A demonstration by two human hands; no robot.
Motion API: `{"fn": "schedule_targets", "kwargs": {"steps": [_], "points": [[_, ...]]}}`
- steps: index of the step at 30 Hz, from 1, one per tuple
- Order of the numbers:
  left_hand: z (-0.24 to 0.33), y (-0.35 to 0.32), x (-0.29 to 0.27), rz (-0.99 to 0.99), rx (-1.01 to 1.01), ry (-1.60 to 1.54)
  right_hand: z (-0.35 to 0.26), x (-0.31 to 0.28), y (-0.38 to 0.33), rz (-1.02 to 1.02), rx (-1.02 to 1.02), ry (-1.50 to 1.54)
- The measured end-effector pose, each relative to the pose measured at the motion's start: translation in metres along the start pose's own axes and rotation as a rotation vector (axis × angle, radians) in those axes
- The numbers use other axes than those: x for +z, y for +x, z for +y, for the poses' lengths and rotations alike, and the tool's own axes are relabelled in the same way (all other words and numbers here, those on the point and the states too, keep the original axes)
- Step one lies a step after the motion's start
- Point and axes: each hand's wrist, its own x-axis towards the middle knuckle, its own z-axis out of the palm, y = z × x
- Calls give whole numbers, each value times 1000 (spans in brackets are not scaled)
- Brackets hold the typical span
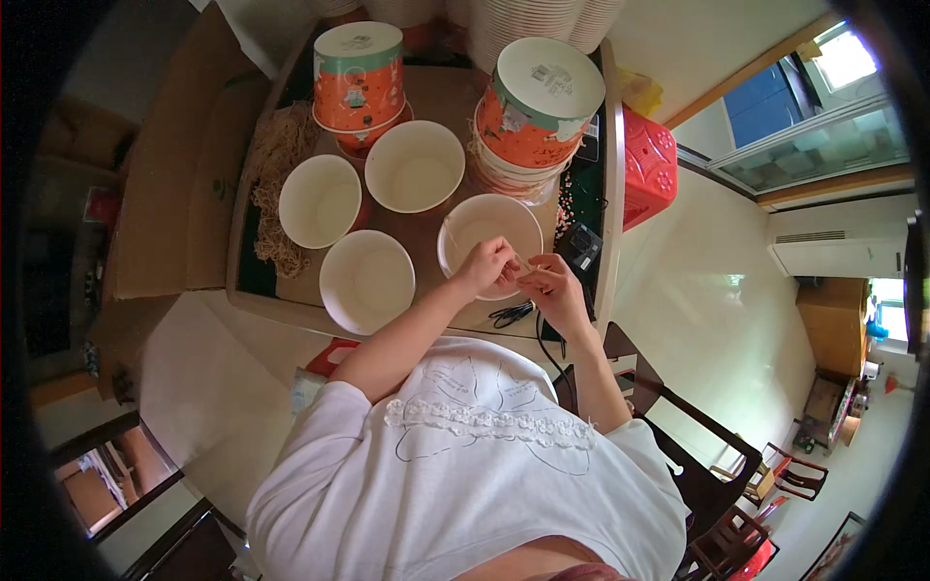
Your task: Manually filling paper bowls with materials and stacking them.
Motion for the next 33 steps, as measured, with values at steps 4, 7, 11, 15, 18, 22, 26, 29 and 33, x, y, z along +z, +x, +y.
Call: {"fn": "schedule_targets", "kwargs": {"steps": [4, 7, 11, 15, 18, 22, 26, 29, 33], "points": [[3, -2, 4, 41, 97, 232, 9, 3, 0, 104, 129, 137], [1, -7, 7, 43, 287, 394, 10, 1, 7, 132, 89, 86], [1, -10, 4, -159, 314, 426, 3, -2, 9, 128, 131, 69], [9, -18, 5, -43, 678, 840, 1, 0, 5, 185, 125, 64], [-8, -5, -3, 136, 524, 658, -3, 6, 1, 192, 107, 74], [17, -7, 0, -58, -96, -1, 1, 18, -9, 223, 162, 162], [23, -8, 1, -31, 126, 139, 3, 19, -10, 204, 185, 161], [14, -5, -3, -67, 366, 373, -5, 11, 2, 266, 83, 101], [5, -6, 4, 224, 511, 444, 9, 10, 10, 281, 135, 243]]}}
